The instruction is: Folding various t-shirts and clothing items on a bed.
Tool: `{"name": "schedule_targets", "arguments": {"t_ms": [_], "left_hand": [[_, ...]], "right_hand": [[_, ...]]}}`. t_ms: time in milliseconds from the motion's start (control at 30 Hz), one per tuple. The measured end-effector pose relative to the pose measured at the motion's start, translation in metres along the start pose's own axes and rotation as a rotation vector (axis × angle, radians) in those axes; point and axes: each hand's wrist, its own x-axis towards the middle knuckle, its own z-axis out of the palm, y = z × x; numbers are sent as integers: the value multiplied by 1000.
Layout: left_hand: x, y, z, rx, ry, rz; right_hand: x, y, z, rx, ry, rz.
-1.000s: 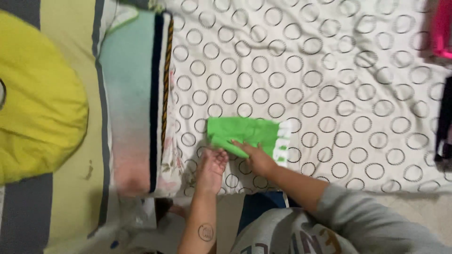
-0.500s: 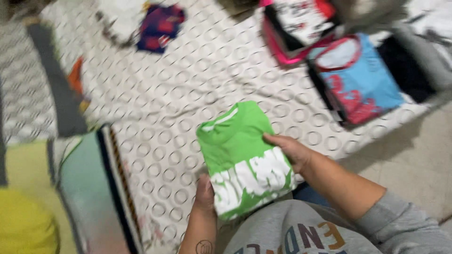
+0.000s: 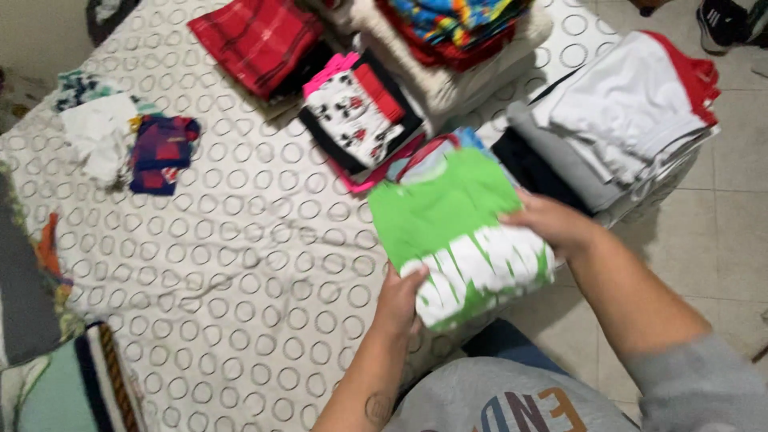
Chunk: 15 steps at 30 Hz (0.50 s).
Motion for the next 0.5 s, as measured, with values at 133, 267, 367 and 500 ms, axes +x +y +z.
{"name": "schedule_targets", "arguments": {"t_ms": [133, 267, 367, 500], "left_hand": [[71, -54, 0, -164, 164, -29], [121, -146, -64, 0, 338, -335], [116, -152, -52, 337, 284, -284], [102, -133, -34, 489, 254, -280]], "right_hand": [[61, -14, -70, -192, 50, 101], [86, 43, -144, -675, 343, 296], [75, 93, -185, -757, 324, 248], [46, 109, -185, -344, 273, 141]]}}
